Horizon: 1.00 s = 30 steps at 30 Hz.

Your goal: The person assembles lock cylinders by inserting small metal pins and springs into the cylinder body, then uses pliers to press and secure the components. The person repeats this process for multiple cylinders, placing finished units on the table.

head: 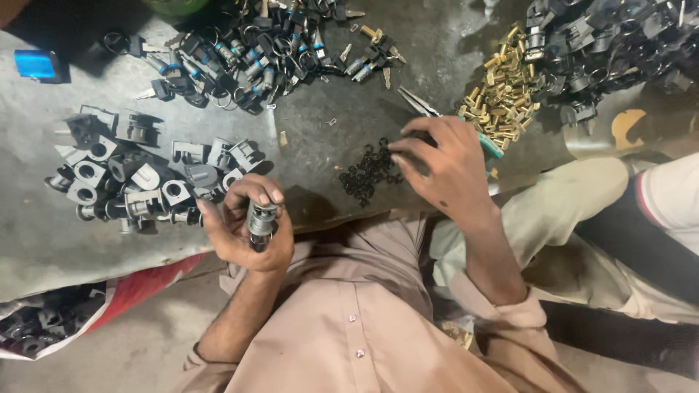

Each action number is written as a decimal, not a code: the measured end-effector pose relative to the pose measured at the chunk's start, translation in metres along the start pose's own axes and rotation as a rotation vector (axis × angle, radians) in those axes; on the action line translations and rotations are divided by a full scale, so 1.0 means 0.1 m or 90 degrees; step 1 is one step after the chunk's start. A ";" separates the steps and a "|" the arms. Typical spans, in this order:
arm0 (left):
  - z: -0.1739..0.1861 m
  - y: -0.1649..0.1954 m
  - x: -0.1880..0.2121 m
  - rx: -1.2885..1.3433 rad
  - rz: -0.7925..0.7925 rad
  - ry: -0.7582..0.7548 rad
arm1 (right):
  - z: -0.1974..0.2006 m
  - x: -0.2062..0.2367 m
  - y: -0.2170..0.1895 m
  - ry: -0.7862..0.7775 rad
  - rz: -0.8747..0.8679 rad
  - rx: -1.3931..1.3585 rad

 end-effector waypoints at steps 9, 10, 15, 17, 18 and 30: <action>-0.41 0.15 0.23 -0.023 0.011 -0.049 | 0.18 0.11 -0.30 -0.124 0.140 0.098; -0.42 0.15 0.23 -0.031 0.013 -0.047 | 0.16 0.11 -0.31 -0.137 0.150 0.109; -0.47 0.16 0.20 -0.044 0.012 -0.050 | 0.11 0.08 -0.32 -0.164 0.169 0.151; -0.49 0.16 0.20 -0.034 0.019 -0.046 | 0.13 0.08 -0.30 -0.173 0.172 0.116; -0.50 0.16 0.21 -0.031 0.021 -0.048 | 0.14 0.08 -0.28 -0.184 0.170 0.081; -0.46 0.15 0.17 0.010 0.059 -0.038 | 0.07 0.08 -0.12 -0.149 0.067 -0.250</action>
Point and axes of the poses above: each hand's wrist, its own x-axis away from the middle knuckle, its own z-axis out of the back of the hand, y = z × x, the point moved 10 cm from there along -x, towards the middle knuckle, and after that the axes turned 11 degrees about -y, right-handed, at the moved point
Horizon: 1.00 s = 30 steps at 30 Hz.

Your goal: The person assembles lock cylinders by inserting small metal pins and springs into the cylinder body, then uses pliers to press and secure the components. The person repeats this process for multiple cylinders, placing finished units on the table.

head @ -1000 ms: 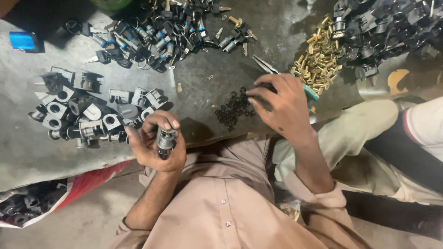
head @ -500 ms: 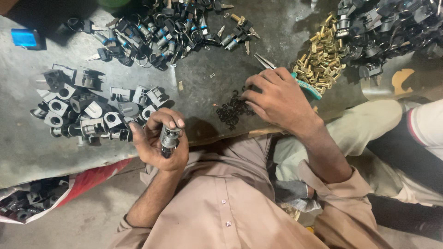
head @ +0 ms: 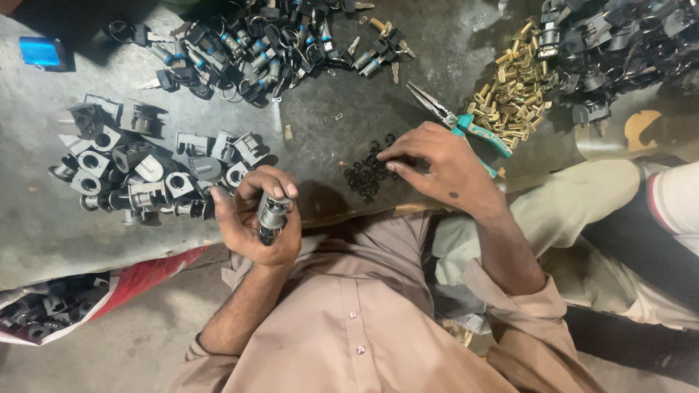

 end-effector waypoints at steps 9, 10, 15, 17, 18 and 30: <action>-0.21 0.08 -0.07 -0.039 -0.025 -0.013 | -0.05 0.14 0.10 0.089 0.012 -0.367; -0.23 0.10 -0.07 -0.026 -0.025 -0.014 | -0.09 0.16 0.09 0.106 0.014 -0.392; -0.34 0.19 -0.10 -0.038 -0.038 -0.029 | -0.29 0.24 0.06 0.205 -0.014 -0.613; -0.40 0.25 -0.13 -0.065 -0.065 -0.038 | -0.25 0.22 -0.09 0.223 0.009 -0.610; -0.43 0.26 -0.15 -0.046 -0.060 -0.047 | -0.21 0.21 -0.20 0.229 0.026 -0.590; -0.72 0.50 -0.19 -0.031 -0.026 -0.087 | 0.32 -0.04 -1.55 0.338 0.133 -0.069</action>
Point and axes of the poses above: each hand's wrist, its own x-axis away from the middle knuckle, its own z-axis out of the back of the hand, y = z × x, the point moved 10 cm from there along -x, towards the middle knuckle, and after that the axes turned 11 degrees about -y, right-handed, at the moved point
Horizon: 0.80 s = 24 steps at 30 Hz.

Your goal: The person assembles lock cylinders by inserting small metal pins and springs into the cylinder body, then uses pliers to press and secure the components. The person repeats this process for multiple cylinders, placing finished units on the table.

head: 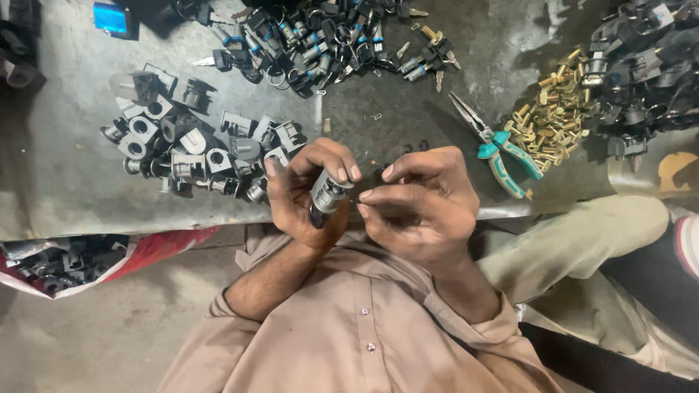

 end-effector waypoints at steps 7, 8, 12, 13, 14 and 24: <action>0.16 0.06 -0.17 -0.033 -0.003 -0.002 | -0.16 -0.23 -0.09 0.001 0.026 0.129; 0.19 0.07 -0.19 -0.046 -0.005 -0.001 | -0.18 -0.25 -0.09 0.003 0.031 0.131; 0.19 0.06 -0.18 -0.043 0.003 -0.007 | -0.20 -0.26 -0.09 0.005 0.032 0.118; 0.19 0.06 -0.17 -0.041 0.008 -0.006 | -0.20 -0.26 -0.09 0.003 0.029 0.109; 0.19 0.05 -0.16 -0.039 0.014 -0.005 | -0.21 -0.26 -0.09 0.000 0.027 0.111; 0.18 0.11 -0.22 -0.068 -0.013 -0.005 | -0.20 -0.33 -0.18 -0.014 0.035 0.172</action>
Point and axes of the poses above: each hand's wrist, its own x-axis away from the middle knuckle, its own z-axis out of the back of the hand, y = z × x, the point moved 10 cm from there along -x, towards the middle knuckle, and after that the axes turned 11 degrees about -y, right-handed, at the moved point
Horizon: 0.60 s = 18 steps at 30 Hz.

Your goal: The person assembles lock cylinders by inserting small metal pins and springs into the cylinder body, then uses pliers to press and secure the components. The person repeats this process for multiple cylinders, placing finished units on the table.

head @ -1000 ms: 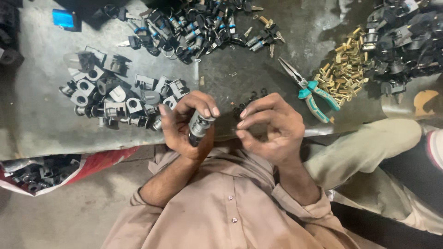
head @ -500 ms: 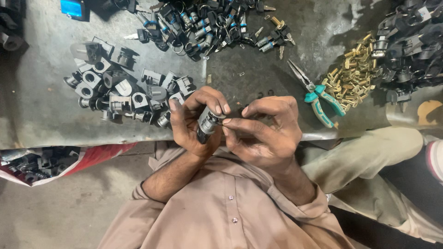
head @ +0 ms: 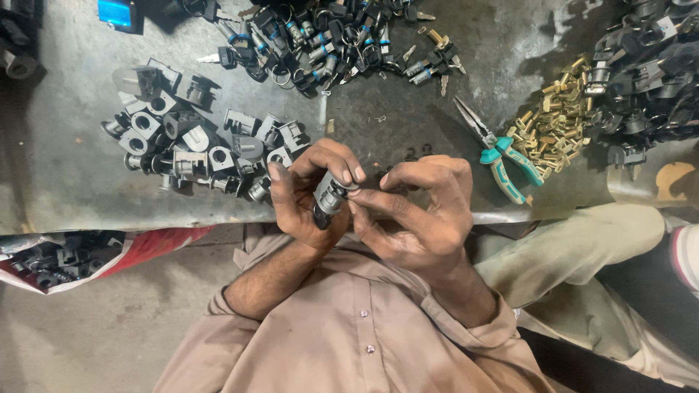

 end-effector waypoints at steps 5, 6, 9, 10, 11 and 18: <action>-0.02 0.06 -0.02 -0.013 -0.005 -0.019 | -0.01 -0.03 -0.02 -0.016 -0.004 -0.009; -0.02 0.07 -0.02 -0.022 -0.003 -0.023 | -0.02 -0.04 -0.02 -0.019 -0.003 -0.009; -0.01 0.11 -0.07 -0.041 0.000 -0.029 | -0.04 -0.08 -0.01 -0.023 -0.009 -0.011; 0.00 0.12 -0.09 -0.043 0.002 -0.031 | -0.05 -0.10 0.00 -0.023 -0.013 -0.012; 0.00 0.13 -0.12 -0.044 0.003 -0.033 | -0.06 -0.11 0.00 -0.019 -0.015 -0.014; 0.06 0.32 -0.29 -0.151 -0.082 0.020 | -0.20 -0.12 -0.10 -0.027 -0.032 -0.016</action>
Point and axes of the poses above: each hand's wrist, its own x-axis away from the middle knuckle, its own z-axis out of the back of the hand, y = z × x, the point moved 10 cm from there along -x, towards the middle knuckle, and after that the axes turned 11 degrees about -y, right-handed, at the moved point
